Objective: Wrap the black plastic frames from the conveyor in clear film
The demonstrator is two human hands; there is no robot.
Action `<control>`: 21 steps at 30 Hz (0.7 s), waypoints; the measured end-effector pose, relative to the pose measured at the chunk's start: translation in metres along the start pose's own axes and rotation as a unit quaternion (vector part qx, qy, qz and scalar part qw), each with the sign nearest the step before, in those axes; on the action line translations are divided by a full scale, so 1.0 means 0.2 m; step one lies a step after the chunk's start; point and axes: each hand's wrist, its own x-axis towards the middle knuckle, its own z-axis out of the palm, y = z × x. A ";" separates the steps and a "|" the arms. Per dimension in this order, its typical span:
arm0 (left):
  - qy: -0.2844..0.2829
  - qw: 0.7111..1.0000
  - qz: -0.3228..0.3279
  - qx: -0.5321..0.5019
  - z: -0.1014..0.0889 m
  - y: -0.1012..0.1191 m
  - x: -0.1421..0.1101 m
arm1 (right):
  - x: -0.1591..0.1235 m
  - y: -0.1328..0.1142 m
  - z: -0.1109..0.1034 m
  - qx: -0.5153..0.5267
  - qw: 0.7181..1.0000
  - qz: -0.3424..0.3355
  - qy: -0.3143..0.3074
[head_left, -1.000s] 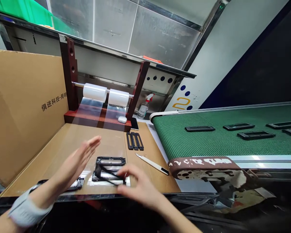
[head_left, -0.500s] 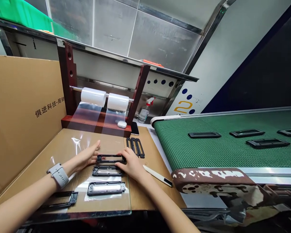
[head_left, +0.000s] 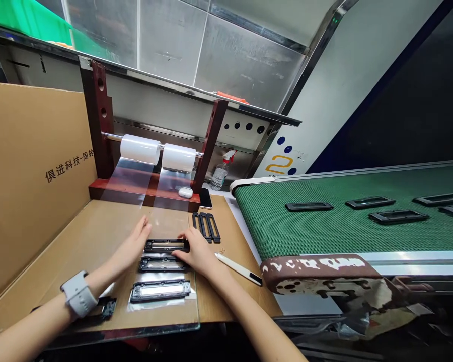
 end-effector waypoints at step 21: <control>-0.142 0.844 0.125 0.503 0.10 -0.17 -0.05 | -0.09 0.36 -1.38 -0.474 0.841 0.253 -0.068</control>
